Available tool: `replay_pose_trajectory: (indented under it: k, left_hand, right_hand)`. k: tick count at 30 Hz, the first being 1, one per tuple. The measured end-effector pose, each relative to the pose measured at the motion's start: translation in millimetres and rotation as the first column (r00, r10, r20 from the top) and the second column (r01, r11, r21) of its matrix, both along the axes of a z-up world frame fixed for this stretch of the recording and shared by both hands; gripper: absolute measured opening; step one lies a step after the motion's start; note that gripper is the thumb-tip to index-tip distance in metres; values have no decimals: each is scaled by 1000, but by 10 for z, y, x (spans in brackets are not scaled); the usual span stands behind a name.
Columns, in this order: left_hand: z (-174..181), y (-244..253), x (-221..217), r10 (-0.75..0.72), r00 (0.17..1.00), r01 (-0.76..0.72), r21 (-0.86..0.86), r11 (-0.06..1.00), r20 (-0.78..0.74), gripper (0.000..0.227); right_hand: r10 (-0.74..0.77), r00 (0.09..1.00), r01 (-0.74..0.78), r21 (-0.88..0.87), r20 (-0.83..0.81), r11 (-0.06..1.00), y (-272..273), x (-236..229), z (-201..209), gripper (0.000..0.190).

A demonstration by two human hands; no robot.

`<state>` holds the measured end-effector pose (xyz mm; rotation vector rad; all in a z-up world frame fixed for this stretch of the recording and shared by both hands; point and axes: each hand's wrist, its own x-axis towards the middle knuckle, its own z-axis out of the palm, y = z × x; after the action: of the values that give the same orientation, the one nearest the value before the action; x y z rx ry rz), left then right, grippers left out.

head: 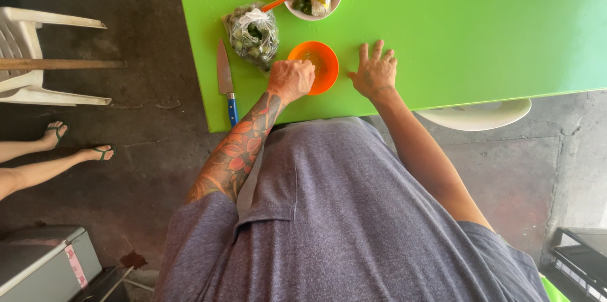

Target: Cutting small citrus fruits and squeezing the juice into a bowl

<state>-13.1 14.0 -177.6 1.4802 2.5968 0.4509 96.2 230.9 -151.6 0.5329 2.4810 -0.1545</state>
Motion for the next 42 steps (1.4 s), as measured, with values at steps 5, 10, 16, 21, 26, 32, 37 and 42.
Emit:
replay_pose_trajectory:
  k: [5,10,16,21,26,32,37,42]
  left_hand:
    - [-84,-14,7,8,1000,-7,-22,1000,19,16]
    - [160,121,-256,110,994,-109,-53,993,13,21]
    - [188,557,-1126,374,925,-374,-12,927,68,26]
    - [734,261,-1454,424,904,-425,16,905,53,20]
    - [422,-454,-1102,400,915,-403,-56,913,-54,10]
    - [301,-623,-928,445,875,-476,-170,863,-192,23]
    - [289,-627,-964,436,878,-477,-314,820,-196,32]
    - [223,-647,-1004,367,888,-450,-363,816,-277,22]
  right_hand:
    - [2,1000,-2,-10,11,1000,2,-7,45,87]
    - [8,1000,-8,-19,8,1000,13,-8,53,86]
    - [-77,997,77,-106,8,991,45,-29,-61,87]
    - [-67,994,59,-85,-89,995,65,14,-212,87]
    - [-73,993,64,-94,-97,994,130,-38,-107,75]
    - [117,832,-255,-185,-542,949,-230,-596,317,30]
    - [335,741,-568,-277,-582,775,-864,-1378,255,42]
    - [612,601,-694,44,-514,719,-1087,-1757,-271,26]
